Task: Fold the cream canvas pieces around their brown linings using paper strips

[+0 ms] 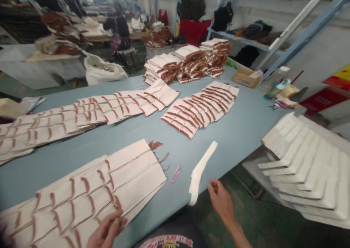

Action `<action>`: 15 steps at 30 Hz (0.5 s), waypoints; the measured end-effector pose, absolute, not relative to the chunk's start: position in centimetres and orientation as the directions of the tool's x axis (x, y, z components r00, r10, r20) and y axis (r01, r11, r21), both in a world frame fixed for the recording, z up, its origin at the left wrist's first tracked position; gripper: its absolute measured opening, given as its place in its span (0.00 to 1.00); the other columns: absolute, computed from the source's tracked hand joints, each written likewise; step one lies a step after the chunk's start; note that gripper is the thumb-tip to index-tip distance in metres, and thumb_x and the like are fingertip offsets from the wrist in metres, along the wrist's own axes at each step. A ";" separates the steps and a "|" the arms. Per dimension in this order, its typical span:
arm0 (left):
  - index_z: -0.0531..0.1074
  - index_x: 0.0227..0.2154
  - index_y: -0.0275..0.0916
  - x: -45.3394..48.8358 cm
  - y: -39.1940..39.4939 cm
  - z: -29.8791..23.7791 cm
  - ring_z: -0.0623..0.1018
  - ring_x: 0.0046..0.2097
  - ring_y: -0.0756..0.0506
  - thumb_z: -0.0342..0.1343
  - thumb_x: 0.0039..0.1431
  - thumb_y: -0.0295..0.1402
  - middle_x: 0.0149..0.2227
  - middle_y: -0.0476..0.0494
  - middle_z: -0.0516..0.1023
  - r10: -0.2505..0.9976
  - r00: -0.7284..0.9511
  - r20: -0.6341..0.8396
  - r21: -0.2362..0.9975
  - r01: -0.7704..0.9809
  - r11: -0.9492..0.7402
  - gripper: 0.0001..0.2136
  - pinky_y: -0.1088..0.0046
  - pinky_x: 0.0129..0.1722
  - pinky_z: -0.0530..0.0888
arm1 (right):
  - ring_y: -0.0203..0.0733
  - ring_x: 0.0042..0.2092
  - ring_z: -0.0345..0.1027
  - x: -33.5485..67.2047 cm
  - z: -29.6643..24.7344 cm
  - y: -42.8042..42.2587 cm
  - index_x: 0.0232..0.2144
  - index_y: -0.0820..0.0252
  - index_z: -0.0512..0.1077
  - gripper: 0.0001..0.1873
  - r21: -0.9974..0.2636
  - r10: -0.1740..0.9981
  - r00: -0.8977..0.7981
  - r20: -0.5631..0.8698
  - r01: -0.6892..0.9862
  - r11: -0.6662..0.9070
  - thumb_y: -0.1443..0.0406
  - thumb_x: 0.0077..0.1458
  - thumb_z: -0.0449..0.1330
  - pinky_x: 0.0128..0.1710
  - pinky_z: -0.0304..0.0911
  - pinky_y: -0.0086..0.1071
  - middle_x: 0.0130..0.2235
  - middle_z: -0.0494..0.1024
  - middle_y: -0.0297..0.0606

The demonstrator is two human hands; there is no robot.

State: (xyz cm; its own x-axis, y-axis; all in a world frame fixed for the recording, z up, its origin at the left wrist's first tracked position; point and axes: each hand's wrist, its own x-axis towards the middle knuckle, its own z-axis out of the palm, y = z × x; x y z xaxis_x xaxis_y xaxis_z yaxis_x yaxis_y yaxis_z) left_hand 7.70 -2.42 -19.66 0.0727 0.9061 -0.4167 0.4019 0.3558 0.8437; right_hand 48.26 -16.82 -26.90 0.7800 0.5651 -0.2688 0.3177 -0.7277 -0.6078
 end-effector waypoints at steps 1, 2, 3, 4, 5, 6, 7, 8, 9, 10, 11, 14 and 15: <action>0.80 0.39 0.44 9.5 -2.7 -19.7 0.87 0.39 0.35 0.58 0.49 0.68 0.33 0.43 0.87 0.894 0.122 -0.430 0.839 0.420 0.346 0.32 0.60 0.44 0.85 | 0.54 0.46 0.80 49.4 -27.2 -16.7 0.43 0.56 0.77 0.19 -0.610 0.566 0.771 -0.293 0.305 -0.731 0.52 0.59 0.55 0.48 0.72 0.44 0.44 0.85 0.45; 0.81 0.40 0.43 11.2 -2.9 -19.7 0.86 0.40 0.35 0.57 0.50 0.67 0.34 0.42 0.87 0.875 0.183 -0.449 0.832 0.441 0.335 0.31 0.60 0.43 0.85 | 0.52 0.46 0.80 50.4 -27.5 -16.6 0.44 0.57 0.76 0.18 -0.611 0.568 0.759 -0.318 0.294 -0.735 0.54 0.61 0.56 0.49 0.72 0.44 0.45 0.84 0.45; 0.81 0.40 0.42 12.6 -3.0 -19.7 0.86 0.40 0.35 0.57 0.52 0.66 0.35 0.42 0.87 0.852 0.243 -0.464 0.826 0.466 0.317 0.31 0.61 0.43 0.85 | 0.51 0.47 0.79 51.2 -27.8 -16.4 0.45 0.59 0.76 0.16 -0.612 0.572 0.745 -0.343 0.285 -0.738 0.55 0.63 0.57 0.51 0.71 0.45 0.45 0.84 0.45; 0.80 0.41 0.42 13.9 -3.1 -19.7 0.85 0.40 0.36 0.55 0.55 0.64 0.35 0.41 0.86 0.830 0.296 -0.473 0.820 0.494 0.291 0.30 0.61 0.42 0.84 | 0.49 0.47 0.79 51.9 -28.1 -16.2 0.46 0.60 0.76 0.14 -0.613 0.578 0.729 -0.367 0.278 -0.739 0.57 0.65 0.59 0.52 0.71 0.45 0.46 0.83 0.44; 0.80 0.42 0.41 15.0 -3.2 -19.7 0.85 0.40 0.36 0.54 0.58 0.62 0.36 0.41 0.86 0.809 0.341 -0.479 0.811 0.525 0.259 0.28 0.61 0.43 0.83 | 0.47 0.47 0.78 52.5 -28.3 -16.0 0.47 0.61 0.75 0.13 -0.616 0.586 0.711 -0.389 0.273 -0.739 0.58 0.67 0.60 0.52 0.71 0.46 0.46 0.82 0.43; 0.80 0.43 0.41 15.9 -3.2 -19.6 0.85 0.40 0.37 0.52 0.61 0.60 0.37 0.40 0.86 0.784 0.385 -0.486 0.799 0.559 0.221 0.27 0.61 0.43 0.83 | 0.46 0.47 0.78 52.8 -28.5 -15.8 0.47 0.62 0.75 0.13 -0.618 0.595 0.692 -0.408 0.270 -0.738 0.59 0.68 0.60 0.52 0.71 0.46 0.47 0.82 0.42; 0.79 0.44 0.42 16.7 -3.3 -19.5 0.84 0.40 0.37 0.50 0.64 0.58 0.38 0.40 0.86 0.762 0.423 -0.491 0.787 0.591 0.179 0.25 0.61 0.43 0.82 | 0.45 0.47 0.77 53.0 -28.7 -15.5 0.48 0.61 0.75 0.13 -0.619 0.603 0.675 -0.425 0.269 -0.738 0.58 0.68 0.61 0.52 0.72 0.46 0.47 0.81 0.41; 0.79 0.45 0.42 17.4 -3.4 -19.4 0.84 0.40 0.38 0.49 0.66 0.55 0.38 0.40 0.86 0.743 0.451 -0.494 0.774 0.618 0.139 0.24 0.61 0.43 0.81 | 0.44 0.47 0.77 53.0 -28.8 -15.3 0.48 0.61 0.75 0.13 -0.619 0.610 0.659 -0.440 0.270 -0.738 0.58 0.68 0.61 0.51 0.72 0.46 0.47 0.80 0.41; 0.79 0.46 0.42 17.9 -3.4 -19.4 0.84 0.40 0.38 0.48 0.67 0.52 0.39 0.41 0.86 0.725 0.474 -0.499 0.762 0.638 0.107 0.22 0.62 0.43 0.80 | 0.44 0.47 0.77 52.8 -28.8 -15.0 0.48 0.61 0.75 0.13 -0.616 0.615 0.645 -0.454 0.271 -0.740 0.58 0.69 0.61 0.51 0.73 0.45 0.48 0.80 0.41; 0.78 0.46 0.43 18.3 -3.5 -19.3 0.83 0.40 0.38 0.47 0.68 0.50 0.39 0.41 0.86 0.710 0.493 -0.504 0.754 0.652 0.082 0.21 0.62 0.42 0.79 | 0.44 0.47 0.76 52.5 -28.7 -14.8 0.48 0.61 0.75 0.13 -0.611 0.618 0.632 -0.468 0.274 -0.743 0.58 0.69 0.61 0.50 0.73 0.45 0.48 0.80 0.41; 0.78 0.46 0.43 18.6 -3.5 -19.3 0.83 0.40 0.38 0.48 0.68 0.48 0.39 0.41 0.85 0.697 0.507 -0.507 0.749 0.660 0.064 0.19 0.63 0.43 0.78 | 0.44 0.46 0.76 52.1 -28.5 -14.5 0.48 0.62 0.75 0.13 -0.603 0.618 0.622 -0.480 0.278 -0.748 0.58 0.68 0.61 0.50 0.73 0.45 0.48 0.80 0.41; 0.79 0.44 0.44 19.1 -3.3 -19.2 0.82 0.41 0.38 0.51 0.67 0.44 0.39 0.42 0.85 0.672 0.542 -0.505 0.750 0.661 0.030 0.15 0.62 0.44 0.75 | 0.45 0.47 0.76 50.5 -27.3 -13.9 0.49 0.61 0.75 0.14 -0.564 0.604 0.626 -0.494 0.298 -0.770 0.58 0.68 0.61 0.51 0.72 0.46 0.48 0.80 0.41; 0.79 0.43 0.45 19.2 -3.2 -19.2 0.81 0.41 0.38 0.51 0.67 0.43 0.38 0.42 0.85 0.664 0.556 -0.501 0.755 0.655 0.021 0.14 0.62 0.44 0.74 | 0.46 0.48 0.76 49.9 -26.8 -13.7 0.50 0.61 0.75 0.15 -0.548 0.596 0.636 -0.490 0.307 -0.778 0.57 0.68 0.61 0.52 0.71 0.47 0.49 0.79 0.41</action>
